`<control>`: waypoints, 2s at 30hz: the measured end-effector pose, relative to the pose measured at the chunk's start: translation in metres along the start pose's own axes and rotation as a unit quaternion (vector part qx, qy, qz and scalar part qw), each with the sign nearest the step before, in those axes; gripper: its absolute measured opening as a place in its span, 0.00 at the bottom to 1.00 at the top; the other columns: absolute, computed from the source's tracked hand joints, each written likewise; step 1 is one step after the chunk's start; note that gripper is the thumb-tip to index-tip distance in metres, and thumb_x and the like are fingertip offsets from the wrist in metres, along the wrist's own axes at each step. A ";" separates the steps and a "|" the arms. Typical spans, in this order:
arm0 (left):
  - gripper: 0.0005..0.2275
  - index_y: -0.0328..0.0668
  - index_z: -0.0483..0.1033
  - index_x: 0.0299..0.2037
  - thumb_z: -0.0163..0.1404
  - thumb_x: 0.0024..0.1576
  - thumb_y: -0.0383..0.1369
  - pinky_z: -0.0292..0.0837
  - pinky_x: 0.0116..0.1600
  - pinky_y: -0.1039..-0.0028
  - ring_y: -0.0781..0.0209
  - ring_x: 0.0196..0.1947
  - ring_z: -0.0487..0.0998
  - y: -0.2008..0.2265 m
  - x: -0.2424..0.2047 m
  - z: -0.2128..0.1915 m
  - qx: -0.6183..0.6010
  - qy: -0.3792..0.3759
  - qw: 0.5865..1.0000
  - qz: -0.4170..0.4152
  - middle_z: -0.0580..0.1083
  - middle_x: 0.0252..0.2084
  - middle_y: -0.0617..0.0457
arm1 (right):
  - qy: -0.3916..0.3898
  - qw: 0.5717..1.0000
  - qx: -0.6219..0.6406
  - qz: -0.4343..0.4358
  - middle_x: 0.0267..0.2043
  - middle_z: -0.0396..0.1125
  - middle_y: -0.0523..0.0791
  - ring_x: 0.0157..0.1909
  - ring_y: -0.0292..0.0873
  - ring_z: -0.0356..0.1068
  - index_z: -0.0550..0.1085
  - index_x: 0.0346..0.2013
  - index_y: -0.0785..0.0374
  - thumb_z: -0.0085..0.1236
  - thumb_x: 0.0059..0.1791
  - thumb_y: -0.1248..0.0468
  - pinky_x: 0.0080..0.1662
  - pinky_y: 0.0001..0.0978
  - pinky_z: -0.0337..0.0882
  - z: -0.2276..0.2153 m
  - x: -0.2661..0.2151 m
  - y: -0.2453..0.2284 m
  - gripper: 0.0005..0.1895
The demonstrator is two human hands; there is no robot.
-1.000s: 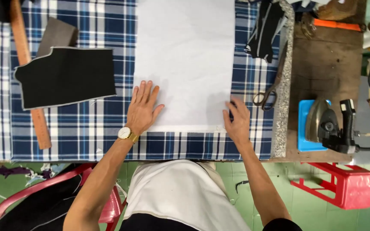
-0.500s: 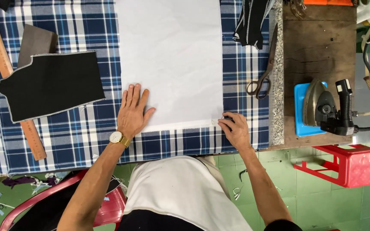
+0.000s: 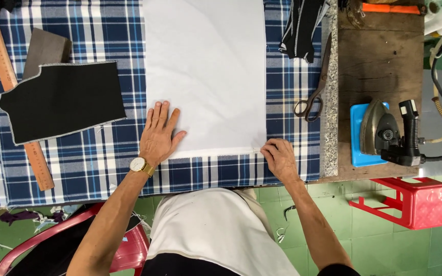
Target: The person places a black fabric piece on white paper, trims the paper around the fabric using shears, and then irons the fabric. The person then retrieves a larger black fabric piece from a chair, places it on the table, and irons it.
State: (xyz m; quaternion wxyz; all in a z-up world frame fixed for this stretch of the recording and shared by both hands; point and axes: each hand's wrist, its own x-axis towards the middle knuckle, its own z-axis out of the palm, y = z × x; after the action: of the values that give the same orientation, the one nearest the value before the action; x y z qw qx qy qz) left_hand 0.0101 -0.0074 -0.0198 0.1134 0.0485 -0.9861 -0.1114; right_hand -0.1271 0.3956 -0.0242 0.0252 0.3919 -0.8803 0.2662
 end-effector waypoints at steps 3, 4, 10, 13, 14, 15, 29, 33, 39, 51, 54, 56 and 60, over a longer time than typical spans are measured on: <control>0.31 0.48 0.64 0.72 0.41 0.64 0.57 0.37 0.79 0.54 0.45 0.79 0.47 0.001 0.000 -0.002 0.005 0.005 1.000 0.008 0.53 0.78 0.41 | 0.001 1.000 0.008 -0.001 0.45 0.70 0.39 0.52 0.44 0.70 0.80 0.33 0.54 0.63 0.52 0.60 0.49 0.35 0.66 -0.002 -0.002 -0.003 0.05; 0.31 0.48 0.64 0.72 0.41 0.64 0.57 0.37 0.79 0.54 0.45 0.79 0.47 0.002 0.001 -0.003 0.006 0.007 1.000 0.009 0.53 0.78 0.41 | 0.003 1.000 0.007 -0.002 0.45 0.70 0.39 0.52 0.44 0.70 0.80 0.33 0.54 0.63 0.52 0.60 0.49 0.35 0.66 -0.007 0.001 -0.007 0.05; 0.31 0.42 0.63 0.72 0.40 0.66 0.55 0.40 0.79 0.52 0.41 0.77 0.50 0.021 0.007 -0.002 -0.003 -0.001 1.000 0.004 0.55 0.76 0.37 | 0.047 0.999 0.002 0.013 0.59 0.69 0.44 0.62 0.48 0.68 0.79 0.47 0.56 0.60 0.53 0.61 0.60 0.40 0.66 -0.010 0.055 -0.035 0.09; 0.31 0.41 0.61 0.72 0.42 0.65 0.54 0.41 0.79 0.51 0.41 0.77 0.52 0.035 0.014 0.006 -0.004 0.006 1.000 0.018 0.57 0.75 0.36 | 0.085 0.996 -0.012 -0.017 0.66 0.65 0.50 0.68 0.52 0.64 0.76 0.56 0.61 0.58 0.55 0.63 0.64 0.43 0.64 0.010 0.098 -0.055 0.15; 0.32 0.40 0.61 0.72 0.42 0.65 0.54 0.41 0.78 0.51 0.41 0.76 0.52 0.040 0.017 0.007 -0.011 0.006 1.000 0.026 0.57 0.75 0.36 | 0.084 0.996 -0.014 -0.022 0.68 0.62 0.53 0.70 0.54 0.61 0.73 0.59 0.62 0.56 0.56 0.62 0.65 0.45 0.63 0.016 0.112 -0.061 0.17; 0.32 0.40 0.60 0.73 0.43 0.64 0.54 0.42 0.78 0.50 0.41 0.76 0.52 0.044 0.021 0.007 -0.016 0.007 0.999 0.033 0.56 0.76 0.37 | 0.084 0.996 -0.016 -0.029 0.71 0.60 0.55 0.72 0.57 0.58 0.71 0.63 0.64 0.54 0.57 0.62 0.66 0.48 0.61 0.022 0.129 -0.068 0.20; 0.32 0.47 0.59 0.73 0.38 0.65 0.58 0.37 0.78 0.47 0.43 0.77 0.51 0.024 0.021 0.003 -0.008 0.010 1.000 -0.019 0.55 0.77 0.40 | 0.026 0.992 -0.124 0.028 0.79 0.44 0.58 0.79 0.62 0.40 0.60 0.74 0.63 0.47 0.57 0.43 0.74 0.58 0.38 0.045 0.137 -0.039 0.38; 0.33 0.40 0.60 0.73 0.37 0.66 0.57 0.37 0.80 0.53 0.44 0.77 0.52 0.019 0.049 0.008 -0.015 0.034 0.999 -0.035 0.56 0.76 0.38 | 0.029 0.994 -0.101 0.028 0.81 0.40 0.54 0.81 0.59 0.36 0.61 0.74 0.60 0.44 0.58 0.42 0.74 0.55 0.38 0.048 0.158 -0.031 0.36; 0.32 0.38 0.60 0.72 0.38 0.66 0.55 0.38 0.80 0.56 0.46 0.76 0.53 -0.009 0.074 0.027 -0.004 0.056 0.997 -0.053 0.58 0.75 0.40 | 0.014 0.995 -0.101 0.019 0.81 0.42 0.52 0.81 0.57 0.37 0.61 0.74 0.57 0.41 0.58 0.39 0.74 0.53 0.39 0.064 0.192 -0.015 0.36; 0.34 0.42 0.55 0.75 0.32 0.67 0.58 0.32 0.80 0.52 0.47 0.78 0.47 -0.016 0.070 0.005 0.002 -0.011 0.994 -0.104 0.52 0.78 0.43 | -0.035 0.991 -0.129 0.023 0.82 0.38 0.52 0.81 0.56 0.34 0.58 0.76 0.55 0.37 0.56 0.33 0.74 0.55 0.32 0.073 0.205 -0.008 0.42; 0.35 0.43 0.57 0.74 0.34 0.64 0.61 0.35 0.80 0.51 0.46 0.77 0.50 -0.023 0.065 0.016 0.006 0.000 0.997 -0.078 0.55 0.77 0.43 | -0.062 0.989 -0.130 0.027 0.83 0.36 0.51 0.82 0.56 0.31 0.56 0.77 0.53 0.34 0.57 0.32 0.74 0.57 0.30 0.080 0.201 0.001 0.42; 0.34 0.43 0.59 0.73 0.34 0.65 0.60 0.35 0.79 0.51 0.45 0.77 0.50 -0.030 0.068 0.020 0.008 0.010 0.997 -0.070 0.56 0.76 0.42 | -0.041 0.991 -0.123 0.023 0.82 0.38 0.53 0.81 0.58 0.34 0.57 0.77 0.55 0.37 0.57 0.34 0.74 0.57 0.32 0.077 0.204 -0.003 0.41; 0.31 0.42 0.62 0.71 0.38 0.66 0.55 0.40 0.78 0.50 0.42 0.76 0.53 -0.021 0.043 0.001 0.015 0.059 0.996 -0.063 0.56 0.76 0.38 | 0.018 0.991 -0.130 0.007 0.80 0.42 0.58 0.79 0.63 0.39 0.61 0.74 0.59 0.46 0.57 0.42 0.73 0.59 0.36 0.054 0.190 -0.025 0.36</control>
State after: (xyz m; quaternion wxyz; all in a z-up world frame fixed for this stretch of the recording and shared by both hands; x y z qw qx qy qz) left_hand -0.0308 -0.0326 -0.0167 0.1630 0.1191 -0.9743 -0.1002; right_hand -0.2321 0.2268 -0.0113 0.0898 0.3748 -0.9094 0.1564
